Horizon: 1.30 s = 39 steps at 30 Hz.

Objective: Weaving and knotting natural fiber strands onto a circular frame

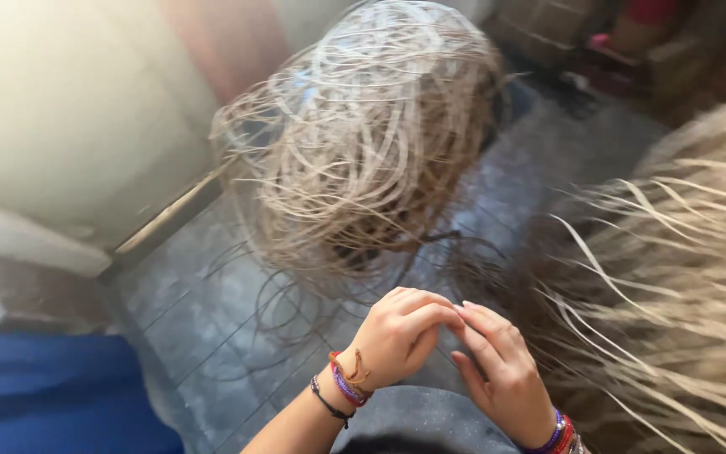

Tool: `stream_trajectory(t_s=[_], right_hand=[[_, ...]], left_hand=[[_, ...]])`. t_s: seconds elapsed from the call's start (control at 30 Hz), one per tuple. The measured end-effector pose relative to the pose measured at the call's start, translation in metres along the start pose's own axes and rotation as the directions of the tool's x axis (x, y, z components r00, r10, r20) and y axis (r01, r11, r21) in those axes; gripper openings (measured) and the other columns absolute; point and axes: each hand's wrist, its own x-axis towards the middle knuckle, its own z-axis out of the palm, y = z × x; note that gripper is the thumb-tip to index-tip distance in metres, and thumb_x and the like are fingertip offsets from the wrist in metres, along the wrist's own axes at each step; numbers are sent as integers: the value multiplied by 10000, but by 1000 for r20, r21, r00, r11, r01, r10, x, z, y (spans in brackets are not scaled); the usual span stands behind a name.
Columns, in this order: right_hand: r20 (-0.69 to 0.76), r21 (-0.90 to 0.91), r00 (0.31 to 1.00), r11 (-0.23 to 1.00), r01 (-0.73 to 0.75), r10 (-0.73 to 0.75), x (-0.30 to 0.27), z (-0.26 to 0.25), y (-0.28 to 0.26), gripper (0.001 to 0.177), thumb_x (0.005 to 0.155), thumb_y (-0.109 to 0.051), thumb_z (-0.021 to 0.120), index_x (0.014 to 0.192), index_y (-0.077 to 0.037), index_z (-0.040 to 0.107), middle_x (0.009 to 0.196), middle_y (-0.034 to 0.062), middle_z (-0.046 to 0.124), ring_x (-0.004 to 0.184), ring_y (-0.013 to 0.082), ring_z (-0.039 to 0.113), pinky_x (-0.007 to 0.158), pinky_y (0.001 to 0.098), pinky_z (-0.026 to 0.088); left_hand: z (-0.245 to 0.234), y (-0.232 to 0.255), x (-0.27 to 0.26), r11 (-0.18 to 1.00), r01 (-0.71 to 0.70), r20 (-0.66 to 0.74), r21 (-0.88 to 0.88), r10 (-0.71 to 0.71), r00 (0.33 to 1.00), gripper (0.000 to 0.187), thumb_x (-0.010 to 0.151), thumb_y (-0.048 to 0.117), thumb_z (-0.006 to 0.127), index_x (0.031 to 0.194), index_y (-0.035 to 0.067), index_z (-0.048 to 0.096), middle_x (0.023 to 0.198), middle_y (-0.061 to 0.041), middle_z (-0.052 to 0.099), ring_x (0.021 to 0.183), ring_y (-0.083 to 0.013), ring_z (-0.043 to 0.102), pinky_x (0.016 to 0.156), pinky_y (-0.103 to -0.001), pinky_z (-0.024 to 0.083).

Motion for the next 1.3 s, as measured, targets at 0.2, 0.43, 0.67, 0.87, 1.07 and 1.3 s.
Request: stream_trajectory(t_s=[0.2, 0.43, 0.67, 0.87, 1.07, 1.3], right_hand=[[107, 93, 994, 996, 1, -11, 61, 46, 20, 384, 972, -176, 624, 1329, -35, 603, 1368, 142, 627, 1293, 310, 609, 1126, 438, 485], [247, 193, 961, 978, 75, -122, 137, 90, 58, 421, 942, -130, 654, 1345, -28, 586, 1379, 149, 613, 1287, 309, 604, 1128, 434, 486], [360, 241, 905, 960, 146, -228, 212, 123, 92, 481, 937, -124, 657, 1400, -44, 551, 1410, 159, 585, 1309, 318, 579, 1154, 440, 445], [431, 181, 893, 982, 57, -131, 248, 158, 115, 521, 924, -146, 667, 1415, -37, 533, 1434, 148, 563, 1331, 307, 551, 1148, 435, 432], [409, 102, 912, 993, -51, 4, 277, 201, 127, 533, 939, -204, 648, 1431, -41, 524, 1448, 141, 554, 1333, 297, 546, 1143, 434, 431], [256, -106, 942, 975, -193, 214, 337, 269, 171, 536, 955, -211, 620, 1432, 8, 515, 1445, 190, 546, 1351, 321, 519, 1189, 477, 394]], left_hand=[[-47, -47, -9, 990, 129, -79, 56, -124, 989, 242, 989, 9, 497, 1110, 121, 674, 1075, -62, 703, 999, -248, 687, 874, -381, 501], [-76, -96, 1, 954, 292, -258, 66, -267, 929, 232, 1013, 25, 487, 1145, 103, 660, 1098, -104, 694, 988, -280, 681, 911, -388, 533], [-107, -144, 17, 914, 400, -377, 66, -348, 858, 232, 986, -1, 502, 1153, 75, 643, 1110, -129, 684, 1023, -309, 666, 942, -408, 538], [-123, -184, 23, 889, 457, -347, 5, -427, 835, 253, 939, -28, 545, 1148, 69, 650, 1125, -124, 680, 1039, -307, 659, 968, -402, 525], [-170, -256, 47, 888, 459, -240, -20, -450, 860, 252, 937, 5, 555, 1158, 75, 654, 1110, -130, 677, 1036, -311, 662, 956, -402, 523], [-214, -342, 87, 933, 344, -28, -110, -349, 937, 192, 971, 12, 540, 1125, 61, 644, 1109, -129, 675, 1042, -304, 666, 946, -406, 531]])
